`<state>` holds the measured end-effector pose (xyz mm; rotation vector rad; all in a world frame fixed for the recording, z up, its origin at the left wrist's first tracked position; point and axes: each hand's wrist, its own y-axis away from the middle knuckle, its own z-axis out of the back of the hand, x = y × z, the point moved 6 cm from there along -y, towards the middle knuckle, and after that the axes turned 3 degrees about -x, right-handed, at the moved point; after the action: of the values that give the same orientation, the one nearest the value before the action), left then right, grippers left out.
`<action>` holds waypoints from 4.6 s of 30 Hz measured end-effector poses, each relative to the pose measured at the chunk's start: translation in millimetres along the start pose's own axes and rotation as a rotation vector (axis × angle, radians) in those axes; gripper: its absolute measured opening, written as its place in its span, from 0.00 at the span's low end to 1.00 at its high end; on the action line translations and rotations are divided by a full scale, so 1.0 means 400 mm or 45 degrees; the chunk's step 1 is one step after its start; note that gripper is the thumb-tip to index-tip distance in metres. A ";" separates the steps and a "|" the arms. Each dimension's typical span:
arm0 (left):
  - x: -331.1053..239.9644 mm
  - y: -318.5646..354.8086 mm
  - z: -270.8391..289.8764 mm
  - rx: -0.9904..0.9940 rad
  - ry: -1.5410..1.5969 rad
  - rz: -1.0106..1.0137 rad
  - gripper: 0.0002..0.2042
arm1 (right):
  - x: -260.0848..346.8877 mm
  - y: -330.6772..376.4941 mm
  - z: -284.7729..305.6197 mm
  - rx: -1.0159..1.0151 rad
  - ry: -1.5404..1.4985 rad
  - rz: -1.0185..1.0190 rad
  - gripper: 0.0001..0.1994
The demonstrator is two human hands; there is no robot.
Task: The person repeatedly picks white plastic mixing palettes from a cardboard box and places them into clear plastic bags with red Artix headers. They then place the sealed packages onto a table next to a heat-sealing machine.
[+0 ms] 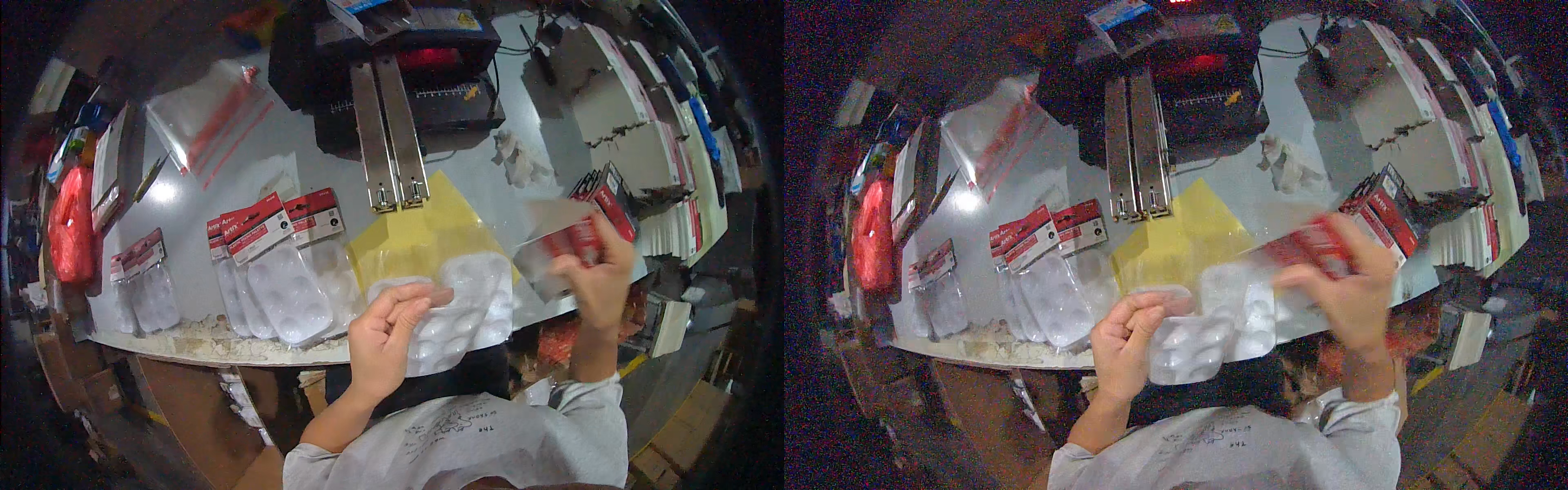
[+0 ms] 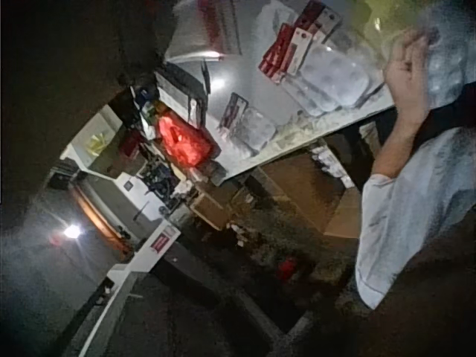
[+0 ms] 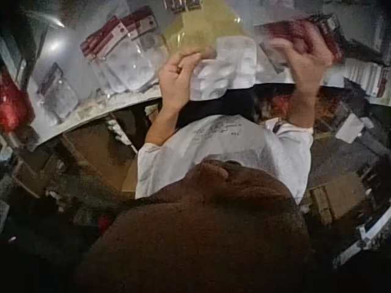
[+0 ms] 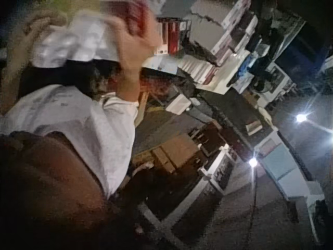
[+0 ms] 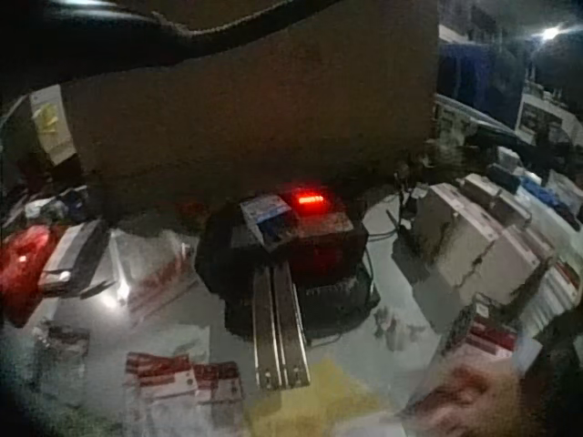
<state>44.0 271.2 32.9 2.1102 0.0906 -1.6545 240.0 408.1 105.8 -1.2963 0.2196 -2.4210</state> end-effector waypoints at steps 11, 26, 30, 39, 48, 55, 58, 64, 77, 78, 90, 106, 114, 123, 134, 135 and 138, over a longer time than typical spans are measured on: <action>-0.015 0.007 0.052 -0.212 -0.298 -0.091 0.06 | 0.103 -0.013 -0.238 0.553 -0.057 0.448 0.14; -0.027 0.002 0.082 -0.402 -0.363 -0.187 0.08 | 0.049 -0.023 -0.225 0.485 -0.173 0.305 0.15; -0.002 -0.011 0.112 -0.541 -0.199 -0.120 0.09 | -0.051 0.072 -0.257 1.071 -0.441 -0.698 0.13; 0.019 0.000 0.122 -0.511 -0.284 -0.118 0.11 | -0.048 0.134 -0.266 0.986 -0.834 -0.978 0.09; 0.023 -0.178 0.136 -0.612 -0.605 -0.286 0.13 | -0.085 0.012 -0.377 0.563 -1.125 -0.928 0.08; 0.063 -0.188 0.145 -0.594 -0.613 -0.227 0.12 | -0.090 0.020 -0.371 0.580 -0.834 -0.833 0.09; -0.009 -0.154 0.225 -0.702 -1.044 -0.348 0.08 | -0.057 -0.020 -0.243 0.281 -0.429 -0.465 0.08; -0.174 -0.048 0.249 -1.145 -1.615 -0.703 0.10 | -0.207 -0.085 0.180 -0.119 0.901 -0.005 0.37; 0.041 -0.165 -0.093 -0.221 -0.686 -0.419 0.07 | -0.346 -0.071 0.203 0.046 0.352 -0.212 0.41; 0.042 -0.148 -0.074 -0.204 -0.433 -0.301 0.06 | -0.347 -0.072 0.199 0.052 0.243 -0.212 0.40; -0.018 0.002 0.007 -0.071 -0.019 -0.013 0.08 | 0.087 -0.002 -0.081 0.214 0.195 0.539 0.20; -0.031 0.016 0.051 -0.107 0.038 -0.078 0.05 | 0.037 -0.047 -0.225 0.501 -0.254 -0.294 0.14; -0.015 -0.009 0.039 -0.183 0.007 -0.143 0.06 | 0.077 -0.024 -0.251 0.552 -0.248 0.035 0.10; -0.011 0.009 0.053 -0.250 -0.413 -0.118 0.08 | 0.094 -0.023 -0.249 0.526 -0.338 0.513 0.11; 0.028 -0.009 0.117 -0.536 -0.179 -0.165 0.12 | -0.052 0.098 -0.268 1.067 -0.716 -0.774 0.10; 0.031 -0.004 0.121 -0.559 -0.189 -0.158 0.12 | -0.057 0.111 -0.268 1.038 -0.738 -0.829 0.10; 0.029 0.012 0.126 -0.566 -0.246 -0.128 0.12 | -0.050 0.134 -0.268 1.006 -0.839 -0.871 0.10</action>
<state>3.2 244.6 14.6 1.6314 0.4643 -1.6982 175.3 362.7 13.4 -1.7904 -1.3890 -1.9527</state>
